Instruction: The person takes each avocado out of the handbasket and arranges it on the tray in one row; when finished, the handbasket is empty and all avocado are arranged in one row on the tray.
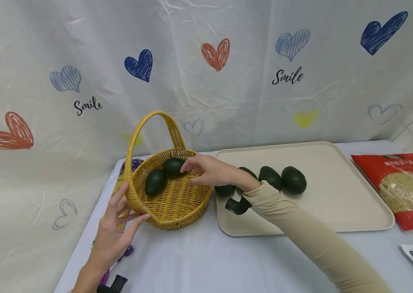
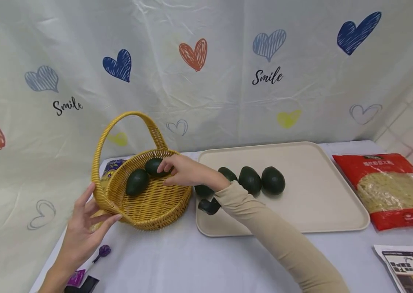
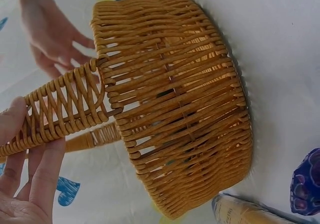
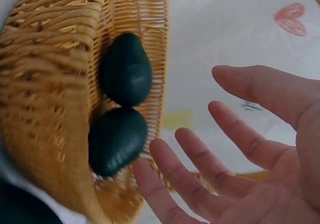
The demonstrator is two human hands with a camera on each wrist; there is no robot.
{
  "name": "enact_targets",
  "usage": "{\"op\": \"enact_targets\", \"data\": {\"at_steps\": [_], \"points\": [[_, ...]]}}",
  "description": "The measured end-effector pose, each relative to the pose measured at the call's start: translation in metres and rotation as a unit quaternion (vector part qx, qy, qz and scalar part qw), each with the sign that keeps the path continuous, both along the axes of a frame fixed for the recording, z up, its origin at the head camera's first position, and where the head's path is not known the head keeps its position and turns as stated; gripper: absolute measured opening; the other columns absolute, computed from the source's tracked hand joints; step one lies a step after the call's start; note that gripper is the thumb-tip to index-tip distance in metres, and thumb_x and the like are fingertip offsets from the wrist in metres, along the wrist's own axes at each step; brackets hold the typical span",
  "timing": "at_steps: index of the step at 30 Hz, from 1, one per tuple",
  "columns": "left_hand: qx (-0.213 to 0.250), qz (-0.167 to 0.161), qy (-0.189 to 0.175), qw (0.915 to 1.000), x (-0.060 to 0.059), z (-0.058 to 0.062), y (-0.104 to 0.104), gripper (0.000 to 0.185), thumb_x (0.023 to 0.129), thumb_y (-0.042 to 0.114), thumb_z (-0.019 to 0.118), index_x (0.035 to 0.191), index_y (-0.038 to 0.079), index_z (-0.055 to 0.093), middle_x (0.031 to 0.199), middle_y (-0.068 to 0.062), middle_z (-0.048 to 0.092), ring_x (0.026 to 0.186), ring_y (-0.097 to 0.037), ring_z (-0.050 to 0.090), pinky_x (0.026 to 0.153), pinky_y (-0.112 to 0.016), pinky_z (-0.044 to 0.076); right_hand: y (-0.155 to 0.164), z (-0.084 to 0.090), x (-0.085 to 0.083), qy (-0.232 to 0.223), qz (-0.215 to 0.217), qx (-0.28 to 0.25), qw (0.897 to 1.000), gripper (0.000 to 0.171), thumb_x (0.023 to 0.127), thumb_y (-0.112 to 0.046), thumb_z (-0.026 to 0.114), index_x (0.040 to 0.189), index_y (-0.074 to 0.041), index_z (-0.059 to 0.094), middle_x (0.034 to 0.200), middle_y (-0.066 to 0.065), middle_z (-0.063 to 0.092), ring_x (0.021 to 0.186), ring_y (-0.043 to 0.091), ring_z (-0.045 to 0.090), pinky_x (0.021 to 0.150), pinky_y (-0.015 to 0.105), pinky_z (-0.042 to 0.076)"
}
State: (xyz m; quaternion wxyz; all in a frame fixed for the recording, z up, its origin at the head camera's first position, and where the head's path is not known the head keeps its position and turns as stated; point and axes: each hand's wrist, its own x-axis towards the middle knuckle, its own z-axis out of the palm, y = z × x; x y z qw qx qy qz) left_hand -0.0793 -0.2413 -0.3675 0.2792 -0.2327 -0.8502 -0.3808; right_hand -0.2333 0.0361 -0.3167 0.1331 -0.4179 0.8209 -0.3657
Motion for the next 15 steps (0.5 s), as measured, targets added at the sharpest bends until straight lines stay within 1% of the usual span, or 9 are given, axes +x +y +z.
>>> {"op": "enact_targets", "data": {"at_steps": [2,4,7,10,13,15], "points": [[0.001,0.002,-0.005,1.0,0.001,0.0,0.0,0.117,0.066,-0.028,0.084,0.164,0.004,0.027,0.13,-0.024,0.063,0.117,0.011,0.057,0.083,-0.011,0.059,-0.012,-0.005,-0.005,-0.014,0.015,0.004,1.0,0.031,0.098,-0.009,0.072,0.128,-0.001,0.067,0.132,0.016,0.063,0.12,0.033,0.062,0.105,0.041,0.055],[0.001,0.005,-0.008,1.0,0.001,0.0,0.0,0.117,0.066,-0.028,0.084,0.164,0.004,0.027,0.132,-0.026,0.061,0.118,0.012,0.057,0.083,-0.011,0.058,-0.023,-0.007,-0.011,-0.019,0.023,0.001,1.0,0.031,0.099,-0.008,0.072,0.129,0.001,0.067,0.134,0.019,0.063,0.123,0.035,0.062,0.107,0.041,0.055],[0.002,0.013,-0.011,0.9999,0.002,-0.001,0.0,0.118,0.066,-0.028,0.083,0.164,0.004,0.027,0.136,-0.028,0.059,0.12,0.012,0.056,0.084,-0.01,0.058,-0.038,-0.008,-0.02,-0.011,0.027,0.003,1.0,0.033,0.099,-0.008,0.071,0.131,0.001,0.066,0.136,0.018,0.063,0.126,0.035,0.061,0.11,0.04,0.053],[0.001,0.018,-0.011,0.9998,0.003,-0.001,-0.001,0.119,0.065,-0.029,0.083,0.164,0.005,0.027,0.138,-0.025,0.057,0.121,0.012,0.056,0.083,-0.01,0.058,-0.051,-0.01,-0.027,0.0,0.03,0.018,0.999,0.035,0.1,-0.009,0.071,0.133,0.0,0.066,0.138,0.016,0.061,0.129,0.032,0.058,0.113,0.04,0.05],[0.0,0.01,-0.005,0.9999,0.001,-0.002,0.0,0.118,0.065,-0.03,0.083,0.164,0.003,0.028,0.139,-0.02,0.058,0.12,0.01,0.057,0.083,-0.012,0.059,-0.06,-0.013,-0.034,0.001,0.025,0.04,0.999,0.038,0.1,-0.009,0.071,0.137,0.0,0.064,0.143,0.017,0.056,0.133,0.032,0.054,0.114,0.04,0.048],[0.0,0.002,-0.001,1.0,0.0,-0.002,0.0,0.117,0.064,-0.031,0.082,0.163,0.002,0.028,0.139,-0.02,0.058,0.12,0.008,0.059,0.083,-0.013,0.059,-0.065,-0.014,-0.039,0.004,0.015,0.054,0.998,0.041,0.101,-0.009,0.07,0.139,0.0,0.062,0.147,0.018,0.052,0.138,0.033,0.051,0.115,0.04,0.046]]}}
